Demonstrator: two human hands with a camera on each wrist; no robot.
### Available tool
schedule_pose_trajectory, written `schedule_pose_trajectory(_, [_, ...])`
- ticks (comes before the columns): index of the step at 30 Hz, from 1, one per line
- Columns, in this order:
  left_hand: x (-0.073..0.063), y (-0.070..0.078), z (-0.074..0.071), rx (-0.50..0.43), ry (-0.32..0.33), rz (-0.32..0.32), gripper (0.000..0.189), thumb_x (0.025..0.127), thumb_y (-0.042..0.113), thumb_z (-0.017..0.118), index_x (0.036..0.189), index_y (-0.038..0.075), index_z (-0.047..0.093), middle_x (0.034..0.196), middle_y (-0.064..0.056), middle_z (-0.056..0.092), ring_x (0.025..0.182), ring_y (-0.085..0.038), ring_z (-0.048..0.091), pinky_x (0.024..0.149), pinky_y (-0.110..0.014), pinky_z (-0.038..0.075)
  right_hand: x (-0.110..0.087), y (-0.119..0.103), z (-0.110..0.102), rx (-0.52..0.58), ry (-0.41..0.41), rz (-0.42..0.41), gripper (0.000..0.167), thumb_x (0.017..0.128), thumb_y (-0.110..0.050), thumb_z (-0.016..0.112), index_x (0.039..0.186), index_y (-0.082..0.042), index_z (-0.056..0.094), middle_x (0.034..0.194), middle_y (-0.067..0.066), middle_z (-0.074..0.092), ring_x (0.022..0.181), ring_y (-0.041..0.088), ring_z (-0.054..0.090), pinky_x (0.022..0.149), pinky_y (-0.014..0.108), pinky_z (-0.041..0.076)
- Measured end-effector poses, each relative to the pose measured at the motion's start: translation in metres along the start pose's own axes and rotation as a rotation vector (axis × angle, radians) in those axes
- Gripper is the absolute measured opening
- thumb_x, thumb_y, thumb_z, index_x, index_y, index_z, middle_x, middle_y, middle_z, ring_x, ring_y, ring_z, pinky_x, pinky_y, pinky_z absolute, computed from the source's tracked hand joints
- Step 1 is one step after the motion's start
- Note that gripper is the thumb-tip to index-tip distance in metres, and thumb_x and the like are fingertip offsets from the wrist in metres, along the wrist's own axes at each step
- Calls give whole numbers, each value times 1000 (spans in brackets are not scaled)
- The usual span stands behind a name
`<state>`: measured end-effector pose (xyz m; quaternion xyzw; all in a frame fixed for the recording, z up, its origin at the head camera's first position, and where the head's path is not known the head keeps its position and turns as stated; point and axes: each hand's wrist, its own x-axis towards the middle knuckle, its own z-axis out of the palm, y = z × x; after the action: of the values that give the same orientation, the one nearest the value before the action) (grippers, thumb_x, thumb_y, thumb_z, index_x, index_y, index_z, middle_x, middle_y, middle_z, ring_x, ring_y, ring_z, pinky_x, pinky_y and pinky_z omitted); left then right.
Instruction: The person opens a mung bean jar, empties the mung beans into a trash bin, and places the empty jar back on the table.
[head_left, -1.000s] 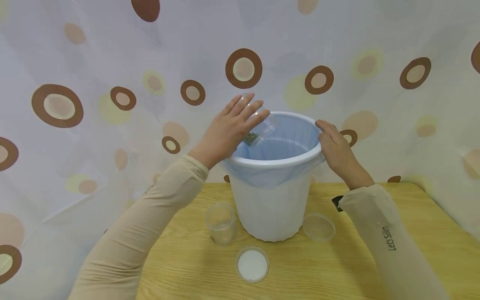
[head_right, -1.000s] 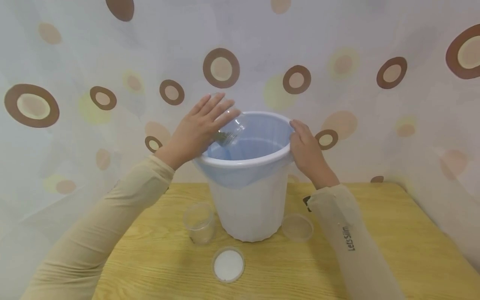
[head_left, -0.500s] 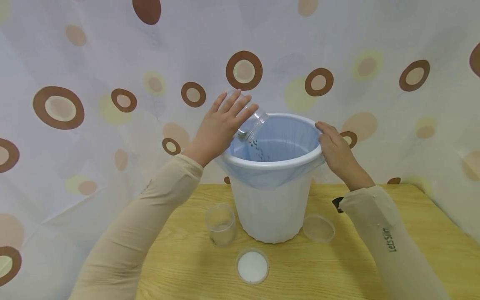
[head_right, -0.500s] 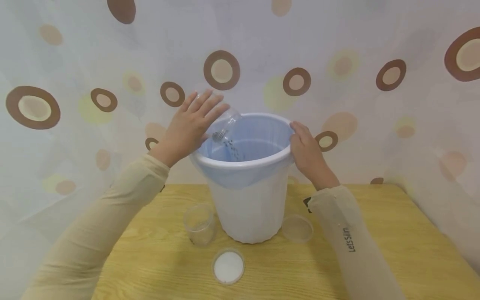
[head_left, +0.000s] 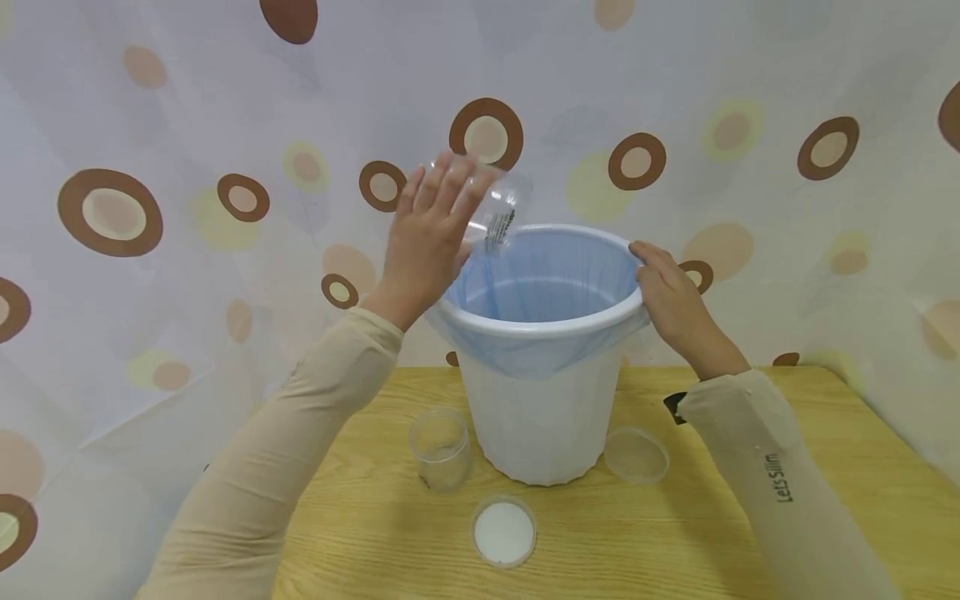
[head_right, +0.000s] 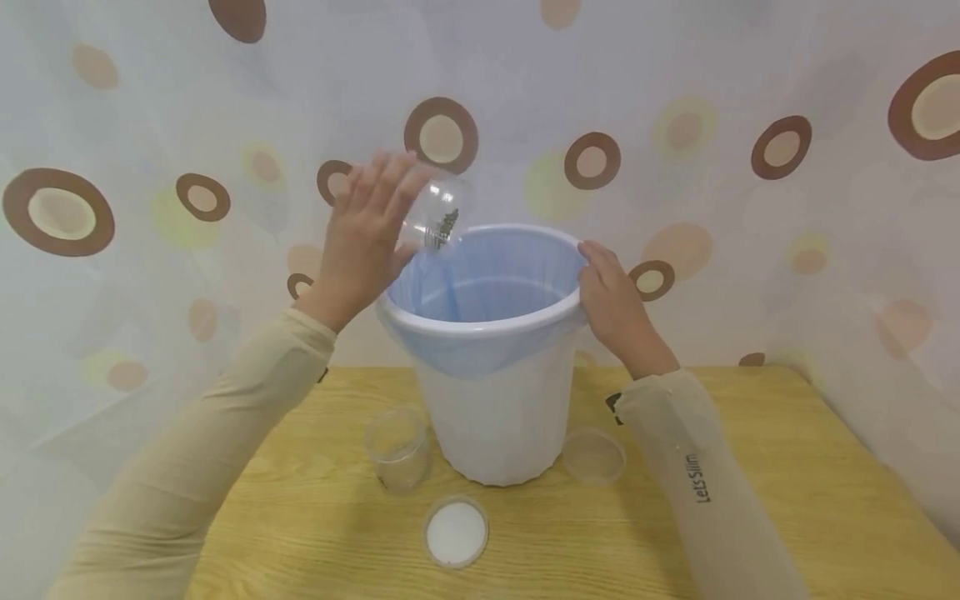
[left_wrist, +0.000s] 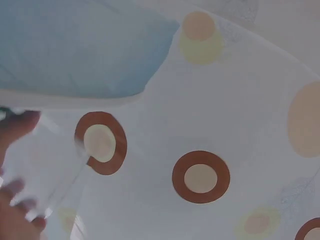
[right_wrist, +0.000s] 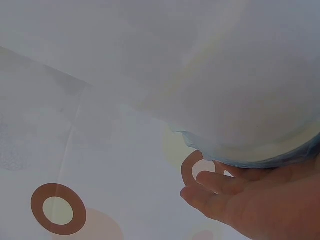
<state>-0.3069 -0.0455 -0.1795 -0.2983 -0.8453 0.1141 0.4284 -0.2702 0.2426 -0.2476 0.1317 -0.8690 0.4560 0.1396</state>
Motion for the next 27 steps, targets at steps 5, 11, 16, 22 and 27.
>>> schedule_pose_trajectory(5, [-2,1,2,-32,-203,23,78,81,15,77,145,15,33,152,-10,32,143,-30,22,117,-43,13,0,0,0,4,1,11,56,101,-25,19,151,1,21,158,18,14,145,37,8,114,55,10])
schedule_pose_trajectory(11, [-5,2,4,-17,-200,30,79,80,15,78,145,16,33,152,-9,32,143,-30,22,116,-44,13,1,2,0,6,-1,10,56,101,-25,19,151,1,20,159,17,13,145,37,7,114,55,10])
schedule_pose_trajectory(16, [-2,2,2,-13,-112,19,80,81,16,77,146,16,32,153,-9,29,144,-29,20,117,-43,11,0,3,0,15,-1,7,57,101,-25,18,151,1,20,159,17,13,145,36,7,115,54,9])
schedule_pose_trajectory(22, [1,-2,-2,56,-88,94,68,86,7,68,145,16,36,153,-8,33,143,-29,22,117,-42,10,-1,3,-1,21,6,10,56,101,-25,18,151,1,21,158,17,14,145,36,8,114,55,10])
schedule_pose_trajectory(27, [-3,-4,0,84,-173,158,63,89,-5,57,145,16,37,153,-9,33,144,-30,20,117,-42,7,0,3,0,16,4,6,57,101,-25,18,151,0,21,159,17,14,145,37,9,114,56,11])
